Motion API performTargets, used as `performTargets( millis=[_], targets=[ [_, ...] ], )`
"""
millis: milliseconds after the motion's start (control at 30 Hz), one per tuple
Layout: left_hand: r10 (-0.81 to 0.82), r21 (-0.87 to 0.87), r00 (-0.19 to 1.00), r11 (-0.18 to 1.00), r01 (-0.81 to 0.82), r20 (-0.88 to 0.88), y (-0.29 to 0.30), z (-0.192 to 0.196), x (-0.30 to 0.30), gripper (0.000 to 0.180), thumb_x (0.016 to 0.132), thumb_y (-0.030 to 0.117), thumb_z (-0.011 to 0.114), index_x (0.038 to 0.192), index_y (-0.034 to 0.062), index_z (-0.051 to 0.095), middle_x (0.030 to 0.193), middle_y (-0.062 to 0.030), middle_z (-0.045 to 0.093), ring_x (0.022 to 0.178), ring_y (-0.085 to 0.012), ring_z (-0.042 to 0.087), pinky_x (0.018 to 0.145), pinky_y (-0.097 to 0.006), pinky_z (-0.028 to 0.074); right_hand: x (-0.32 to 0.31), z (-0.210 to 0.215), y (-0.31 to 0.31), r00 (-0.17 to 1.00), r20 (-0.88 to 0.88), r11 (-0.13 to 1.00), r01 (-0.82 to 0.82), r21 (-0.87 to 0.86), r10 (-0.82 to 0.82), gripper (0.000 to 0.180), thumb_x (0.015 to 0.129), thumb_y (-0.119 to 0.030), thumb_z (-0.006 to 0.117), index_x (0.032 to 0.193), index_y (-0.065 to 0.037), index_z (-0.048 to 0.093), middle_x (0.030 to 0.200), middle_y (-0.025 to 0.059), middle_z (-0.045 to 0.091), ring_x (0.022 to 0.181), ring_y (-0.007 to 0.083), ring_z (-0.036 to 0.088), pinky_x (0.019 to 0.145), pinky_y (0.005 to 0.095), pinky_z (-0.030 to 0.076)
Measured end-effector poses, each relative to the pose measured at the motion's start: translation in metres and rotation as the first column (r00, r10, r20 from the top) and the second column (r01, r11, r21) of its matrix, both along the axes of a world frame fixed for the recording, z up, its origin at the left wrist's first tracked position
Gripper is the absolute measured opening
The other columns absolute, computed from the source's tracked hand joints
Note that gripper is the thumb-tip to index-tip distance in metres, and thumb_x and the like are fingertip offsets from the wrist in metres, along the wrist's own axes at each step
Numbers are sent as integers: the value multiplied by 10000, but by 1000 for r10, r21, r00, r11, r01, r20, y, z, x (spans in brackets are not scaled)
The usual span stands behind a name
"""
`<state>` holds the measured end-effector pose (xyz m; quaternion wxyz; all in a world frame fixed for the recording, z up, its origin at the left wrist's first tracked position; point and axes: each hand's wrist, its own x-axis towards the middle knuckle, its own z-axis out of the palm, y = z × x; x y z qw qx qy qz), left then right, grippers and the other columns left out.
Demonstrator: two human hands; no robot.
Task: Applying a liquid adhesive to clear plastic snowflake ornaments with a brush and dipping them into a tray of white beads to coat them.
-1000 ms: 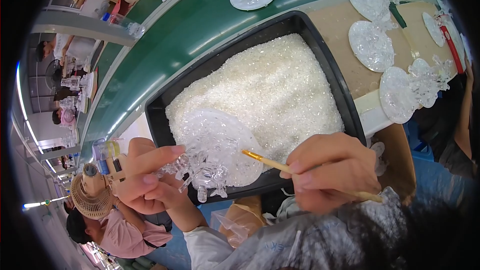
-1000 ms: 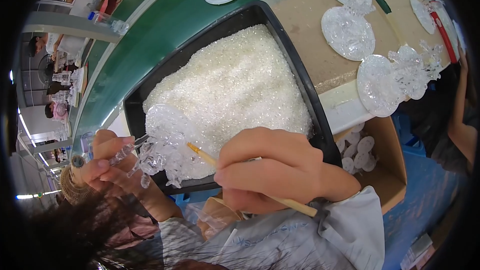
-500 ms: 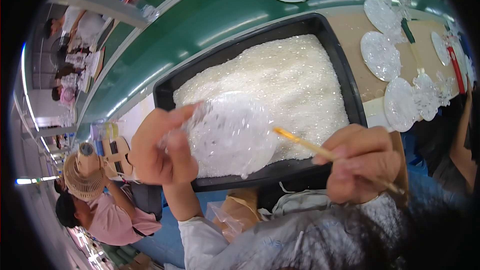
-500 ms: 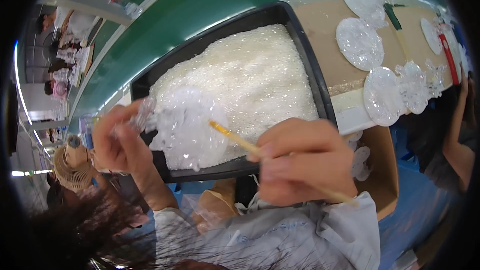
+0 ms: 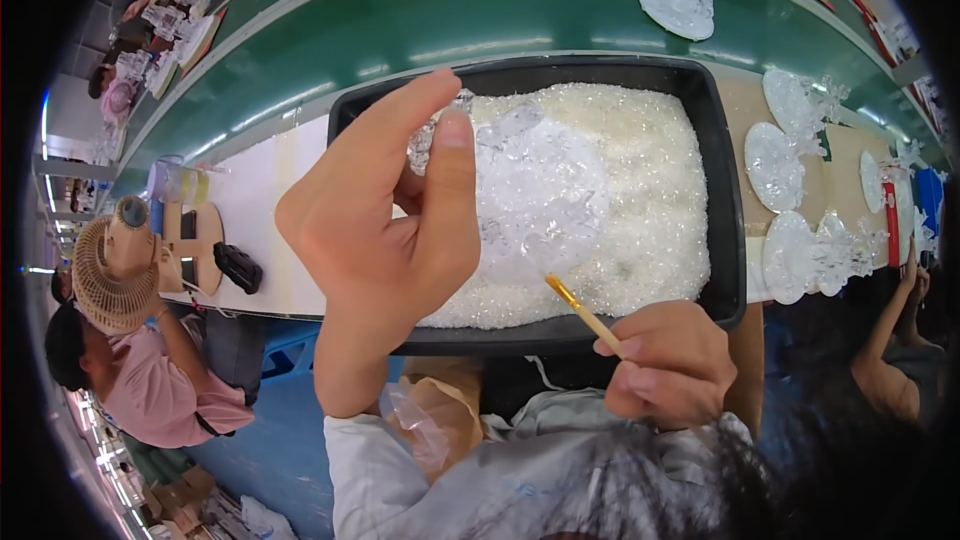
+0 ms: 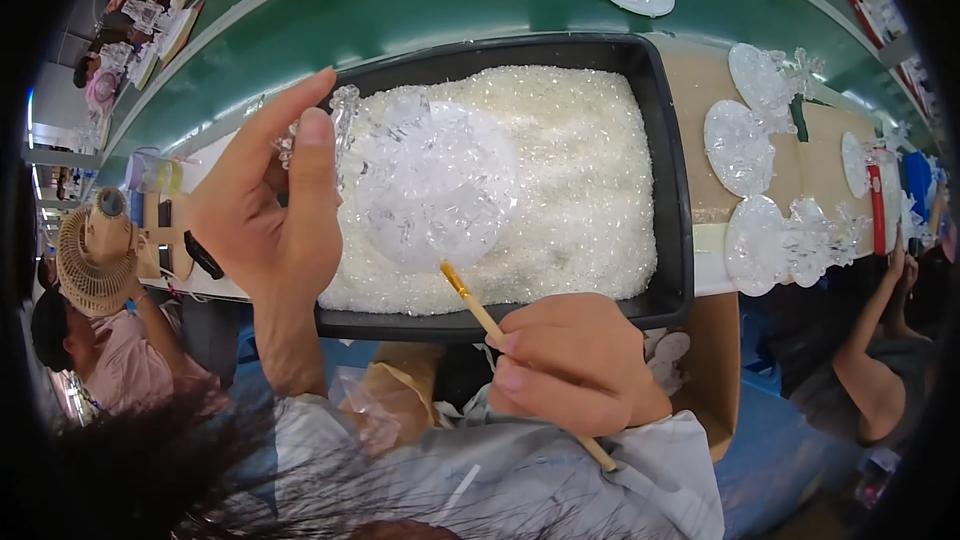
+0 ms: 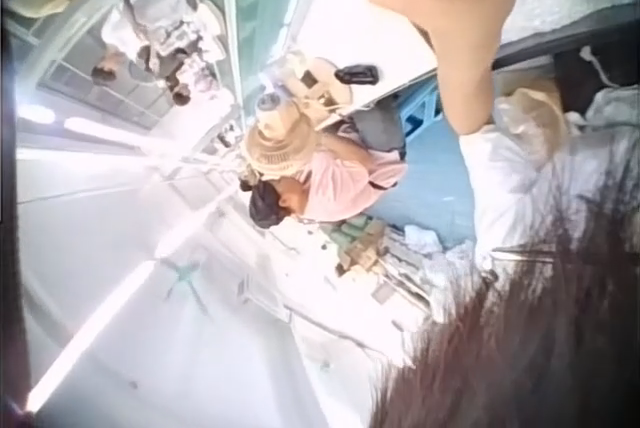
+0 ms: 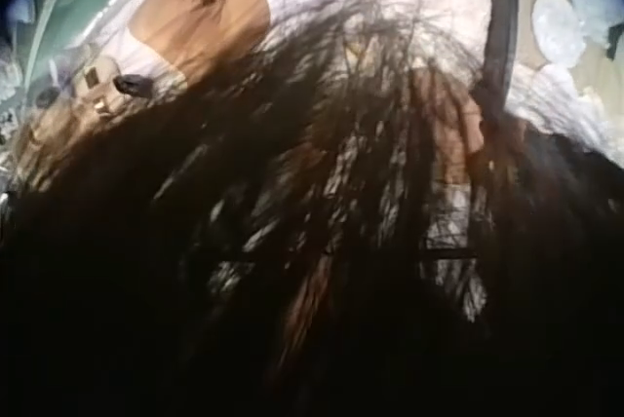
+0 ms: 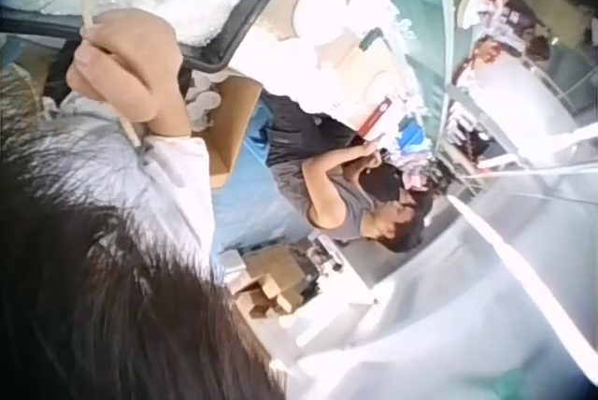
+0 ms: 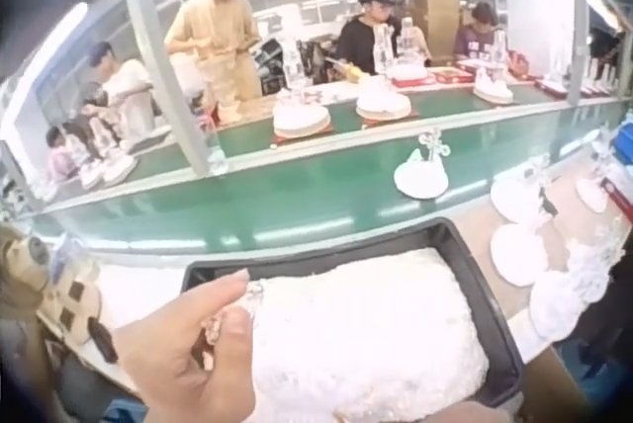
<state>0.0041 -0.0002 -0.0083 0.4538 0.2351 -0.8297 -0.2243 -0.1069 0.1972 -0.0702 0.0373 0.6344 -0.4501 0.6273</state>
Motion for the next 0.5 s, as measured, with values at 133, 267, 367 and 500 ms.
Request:
performTargets(
  millis=[133,267,367,500],
  targets=[
    [23,2,1000,1000,-23,12,1,3,1,201,932,33,639,1112,2,722,861,-45,707,521,-21,515,461,-171,361,-3,4,-2,994,-71,996,-78,47,81,373,782,-80,817,1073,-39,588,938,132,619,672,297,695,527,335,540],
    [4,5,1000,1000,-4,-10,4,5,2,203,926,21,641,1113,-14,713,942,-78,725,526,-25,523,455,-169,372,3,5,-14,992,-121,999,-19,32,23,312,723,35,768,998,12,623,906,153,616,657,301,677,525,350,564],
    [-3,20,999,1000,3,-35,4,5,0,200,926,19,640,1110,-18,709,978,-91,729,528,-28,528,456,-168,384,1,2,-16,991,-131,999,-25,-46,19,259,704,83,725,943,45,632,893,169,611,646,297,656,517,366,582],
    [-13,13,1000,1000,13,-7,2,4,2,197,928,15,635,1109,-20,707,994,-95,729,536,-26,530,463,-166,399,-4,-1,-9,985,-167,999,-37,-24,32,309,736,-15,806,992,13,636,910,144,620,650,300,695,515,343,557]
  ],
)
